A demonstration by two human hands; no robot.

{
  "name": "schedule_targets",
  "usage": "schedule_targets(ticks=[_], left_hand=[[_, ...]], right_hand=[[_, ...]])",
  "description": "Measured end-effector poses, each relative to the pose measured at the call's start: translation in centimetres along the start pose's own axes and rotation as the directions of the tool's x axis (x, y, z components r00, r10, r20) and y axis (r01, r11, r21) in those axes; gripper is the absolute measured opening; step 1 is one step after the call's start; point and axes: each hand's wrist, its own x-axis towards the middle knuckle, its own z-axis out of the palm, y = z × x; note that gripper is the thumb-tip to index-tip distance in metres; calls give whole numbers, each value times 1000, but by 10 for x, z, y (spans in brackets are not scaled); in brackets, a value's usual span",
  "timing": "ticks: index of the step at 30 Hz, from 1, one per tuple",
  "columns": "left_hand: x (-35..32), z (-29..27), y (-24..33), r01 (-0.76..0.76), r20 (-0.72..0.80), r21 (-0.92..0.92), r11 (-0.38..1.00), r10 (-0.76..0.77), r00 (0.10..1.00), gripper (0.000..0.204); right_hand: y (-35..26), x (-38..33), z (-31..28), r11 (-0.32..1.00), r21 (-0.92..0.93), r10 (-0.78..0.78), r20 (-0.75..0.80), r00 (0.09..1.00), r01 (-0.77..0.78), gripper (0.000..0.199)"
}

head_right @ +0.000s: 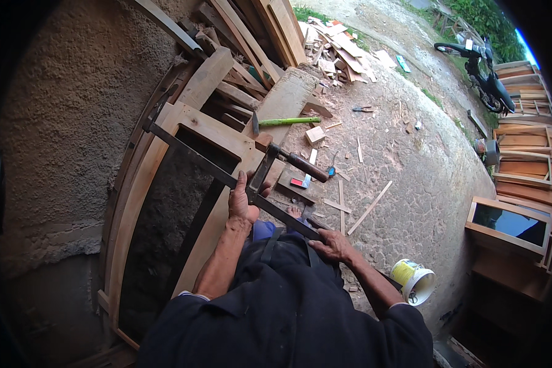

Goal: The person assembles a wooden frame with a glass pane. They position the frame, measure and mark it with a square and pencil, then hammer nails into the wood to secure the pieces together.

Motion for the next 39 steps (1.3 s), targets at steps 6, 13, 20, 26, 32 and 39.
schedule_targets(ticks=[6, 13, 20, 26, 32, 39], left_hand=[[-37, 6, -61, 112, 36, 27, 993, -112, 993, 41], [-37, -12, -81, 59, -45, -37, 998, -61, 997, 41], [-28, -30, -93, -17, -83, -180, 984, 2, 997, 43], [-13, -35, -85, -82, -140, -191, 978, 56, 989, 55], [-9, -42, -83, -45, -112, -153, 987, 28, 993, 56], [-11, -58, -104, 93, -143, -171, 981, -118, 983, 60]], right_hand=[[10, 8, -3, 984, -24, -179, -24, 984, 178, 48], [21, 14, 3, 985, -63, -161, 39, 986, 163, 49], [16, 35, 16, 978, -48, -201, 30, 979, 203, 50], [4, 56, 26, 980, -66, -186, 41, 982, 188, 52], [5, 57, 27, 976, 12, -216, 81, 973, 216, 55], [28, 65, 40, 932, 41, -361, 37, 932, 359, 58]])
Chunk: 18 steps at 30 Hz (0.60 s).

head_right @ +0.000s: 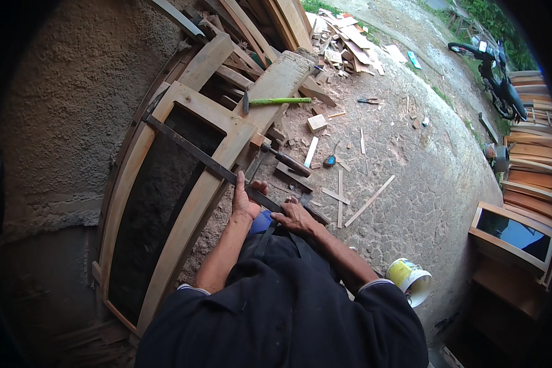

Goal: The person assembles a wooden frame with a glass pane. They position the frame, measure and mark it with a square and pencil, then hammer nails into the wood to secure the pieces together.

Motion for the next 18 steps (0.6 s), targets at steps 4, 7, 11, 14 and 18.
schedule_targets(ticks=[4, 7, 11, 14, 18], left_hand=[[13, -7, 2, -10, 21, -59, 998, 12, 1000, 58], [14, -9, 8, 46, 40, -80, 996, -43, 998, 57], [-1, -18, 22, 8, 174, 27, 1000, -12, 985, 54], [-12, -32, 30, -64, 223, -83, 994, 81, 971, 49], [-3, -43, 18, 165, 218, -160, 973, -129, 967, 48]], right_hand=[[9, 3, 4, 999, 43, 25, 26, 999, -26, 59], [11, 4, 6, 999, 28, 22, 21, 1000, -23, 60], [9, 2, 6, 1000, 17, 24, -6, 1000, -24, 59], [3, -2, 4, 998, 4, 61, -26, 998, -61, 59], [-9, -7, -2, 993, 17, 113, -8, 994, -113, 58]])
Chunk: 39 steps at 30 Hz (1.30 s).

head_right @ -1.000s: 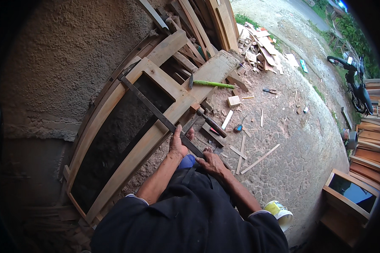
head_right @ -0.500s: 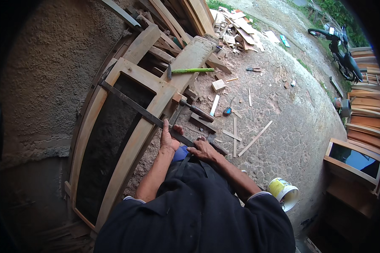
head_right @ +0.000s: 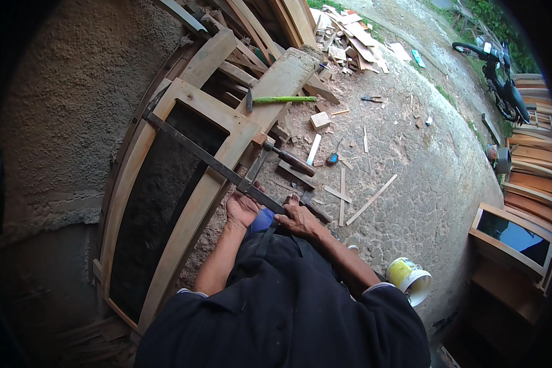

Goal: The person assembles a wooden frame with a glass pane. They position the frame, measure and mark it with a square and pencil, then hammer nails into the wood to secure the pieces together.

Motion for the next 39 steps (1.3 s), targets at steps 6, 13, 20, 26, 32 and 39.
schedule_targets(ticks=[6, 13, 20, 26, 32, 39], left_hand=[[61, 5, -10, 112, 307, -209, 971, -44, 951, 54], [73, 6, -11, -72, 202, -283, 956, 134, 970, 57], [63, 10, -11, -78, 94, -334, 939, 115, 989, 47], [59, 8, -11, -106, 90, -173, 979, 123, 988, 48], [59, 7, -15, -151, 179, -114, 982, 170, 969, 47], [48, 13, -17, -37, 225, -165, 986, 74, 972, 50]], right_hand=[[-16, -4, -9, 998, -45, 51, 4, 999, -50, 50], [-12, -6, -14, 999, -33, 25, -15, 1000, -25, 47], [-14, -13, -16, 996, -36, 80, -2, 997, -80, 49], [-7, -31, -15, 995, -67, 72, -21, 997, -73, 49], [3, -39, -9, 992, -55, 119, 27, 993, -117, 49], [5, -38, 0, 983, 51, 173, 61, 983, -176, 49]])
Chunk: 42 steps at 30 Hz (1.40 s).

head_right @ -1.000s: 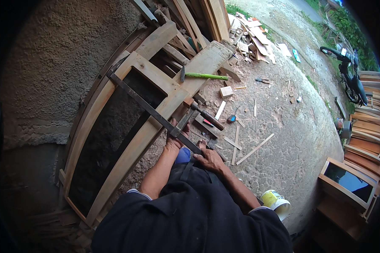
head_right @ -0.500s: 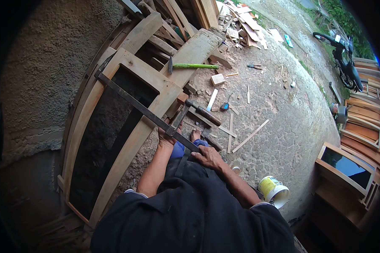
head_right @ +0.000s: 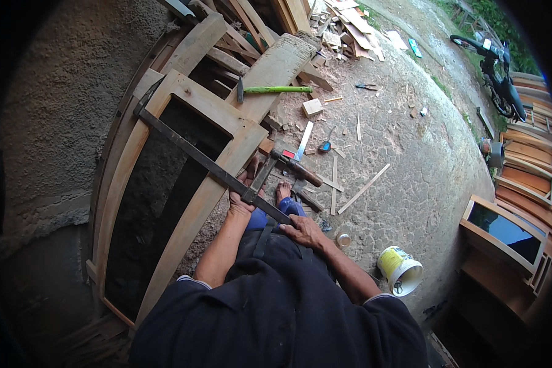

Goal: The person assembles a wooden frame with a glass pane. They position the frame, measure and mark it with a square and pencil, then hammer nails into the wood to secure the pieces together.

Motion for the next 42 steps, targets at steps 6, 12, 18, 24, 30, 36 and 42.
schedule_targets(ticks=[6, 12, 18, 24, 30, 36, 42], left_hand=[[-4, 8, -1, 17, -24, 6, 1000, -17, 1000, 44], [-6, 8, -1, 197, 237, -60, 979, -178, 955, 40], [-58, 13, -13, 48, -125, 119, 992, -33, 992, 42], [-76, 32, -38, 10, -295, 402, 916, 119, 948, 59], [-56, 54, -52, -54, -485, 303, 951, 203, 851, 51], [-59, 65, -54, -38, -537, 247, 968, 170, 826, 46], [-51, 39, -49, 7, -488, 345, 938, 173, 856, 41]], right_hand=[[9, 2, 9, 996, -85, -31, -29, 999, 29, 46], [17, 3, 15, 999, -34, 6, -2, 1000, -6, 49], [13, -1, 14, 997, 63, -36, -31, 999, 38, 44], [14, 1, 11, 999, 35, -38, 14, 999, 37, 43], [17, 5, 11, 997, -2, -73, 16, 997, 73, 44], [11, 1, 7, 986, 71, -153, 24, 988, 151, 43], [20, 5, 11, 990, 63, -125, 28, 992, 123, 43]])
